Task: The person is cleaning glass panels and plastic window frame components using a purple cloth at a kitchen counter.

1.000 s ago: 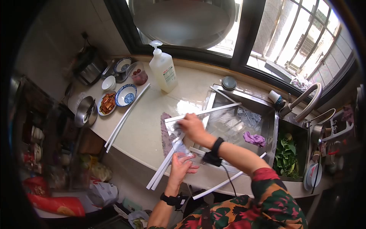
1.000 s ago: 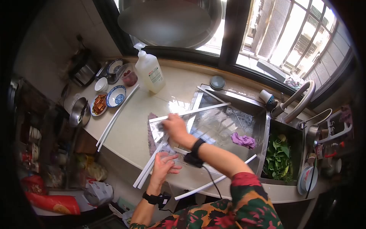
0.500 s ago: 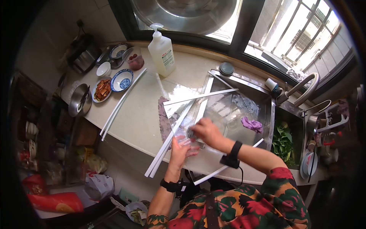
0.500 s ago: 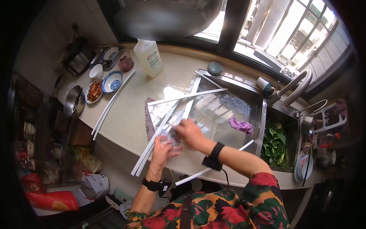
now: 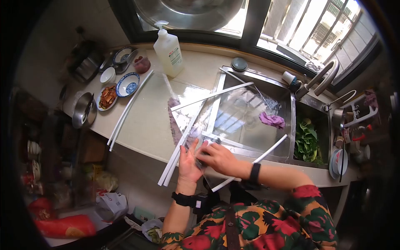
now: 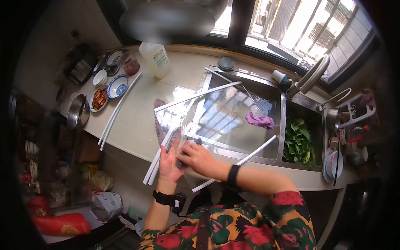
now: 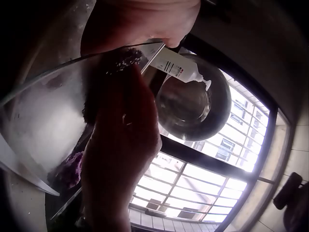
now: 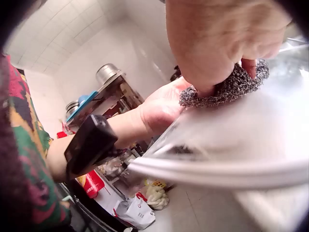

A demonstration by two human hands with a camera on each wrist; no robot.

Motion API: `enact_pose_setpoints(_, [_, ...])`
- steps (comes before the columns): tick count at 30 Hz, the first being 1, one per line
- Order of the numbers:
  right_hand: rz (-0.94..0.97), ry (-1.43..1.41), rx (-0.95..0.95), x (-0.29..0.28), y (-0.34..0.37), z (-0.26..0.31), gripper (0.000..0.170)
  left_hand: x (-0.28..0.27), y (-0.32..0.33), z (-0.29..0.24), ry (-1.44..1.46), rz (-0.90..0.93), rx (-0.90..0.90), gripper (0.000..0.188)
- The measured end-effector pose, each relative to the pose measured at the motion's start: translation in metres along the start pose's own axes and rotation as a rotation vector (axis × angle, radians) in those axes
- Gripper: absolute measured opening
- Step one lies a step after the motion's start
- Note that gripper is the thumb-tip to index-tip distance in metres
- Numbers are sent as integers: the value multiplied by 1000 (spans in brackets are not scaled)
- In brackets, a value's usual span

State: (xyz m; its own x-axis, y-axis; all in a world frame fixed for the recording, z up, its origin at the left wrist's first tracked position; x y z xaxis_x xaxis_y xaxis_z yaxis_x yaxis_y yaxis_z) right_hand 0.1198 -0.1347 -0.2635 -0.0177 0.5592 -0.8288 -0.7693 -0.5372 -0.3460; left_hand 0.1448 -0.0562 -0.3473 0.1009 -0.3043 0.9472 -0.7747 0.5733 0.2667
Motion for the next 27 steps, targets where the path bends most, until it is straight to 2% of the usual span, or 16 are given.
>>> enact_pose_setpoints(2, [-96, 80, 115, -10, 34, -38, 31, -2, 2, 0, -4, 54, -9, 50])
enact_pose_setpoints(4, [-191, 101, 484, -37, 69, -96, 24, -5, -1, -1, -104, 4, 7, 45])
enact_pose_setpoints(5, [-256, 99, 576, -49, 92, -119, 21, -6, -4, -2, -202, -41, 37, 41])
enact_pose_setpoints(7, [-238, 140, 700, -58, 121, -128, 22, 1, -7, 4, -239, -3, -4, 41])
enact_pose_setpoints(9, [-281, 136, 684, -57, 131, -116, 23, 2, -11, 4, -381, -84, 50, 43])
enact_pose_setpoints(11, [-313, 101, 576, -48, 120, -75, 23, 17, -4, 12, -382, -78, 29, 47])
enact_pose_setpoints(13, [-299, -13, 432, -29, 110, -36, 30, 13, 11, 27, -458, -193, -85, 51])
enact_pose_setpoints(14, [-296, -33, 373, -30, 104, -17, 31, 7, 20, 38, -452, -179, -116, 51])
enact_pose_setpoints(15, [-294, -64, 380, -34, 106, -13, 30, 0, 29, 46, -466, -183, -121, 51])
enact_pose_setpoints(17, [-370, -35, 430, -37, 133, -46, 21, -15, 46, 65, -477, -270, -209, 45])
enact_pose_setpoints(20, [-431, 59, 666, -68, 181, -124, 23, -13, 52, 75, -511, -326, -177, 37])
enact_pose_setpoints(22, [-436, 48, 684, -73, 185, -128, 23, -10, 52, 80, -533, -335, -177, 36])
enact_pose_setpoints(24, [-436, 28, 644, -68, 177, -114, 23, -3, 49, 78, -555, -321, -160, 35])
enact_pose_setpoints(25, [-393, -80, 629, -56, 167, -95, 24, -4, 50, 79, -555, -331, -148, 35])
enact_pose_setpoints(26, [-378, -90, 579, -46, 154, -67, 23, -7, 51, 79, -573, -345, -125, 33])
enact_pose_setpoints(27, [-380, -68, 437, -34, 141, -36, 23, -13, 52, 78, -592, -358, -106, 32])
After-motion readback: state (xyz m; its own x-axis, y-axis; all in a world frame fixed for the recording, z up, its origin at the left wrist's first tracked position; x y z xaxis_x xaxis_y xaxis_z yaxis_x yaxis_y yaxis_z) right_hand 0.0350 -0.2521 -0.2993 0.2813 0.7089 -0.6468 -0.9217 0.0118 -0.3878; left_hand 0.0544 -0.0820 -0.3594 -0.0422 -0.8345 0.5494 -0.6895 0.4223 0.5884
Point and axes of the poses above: each hand's wrist, its own y-axis away from the middle knuckle, its own x-axis out of the palm, z = x × y, the point moved 8 cm from there along -y, towards the middle knuckle, and after that the axes turned 5 degrees about z, right-handed, at the moved point
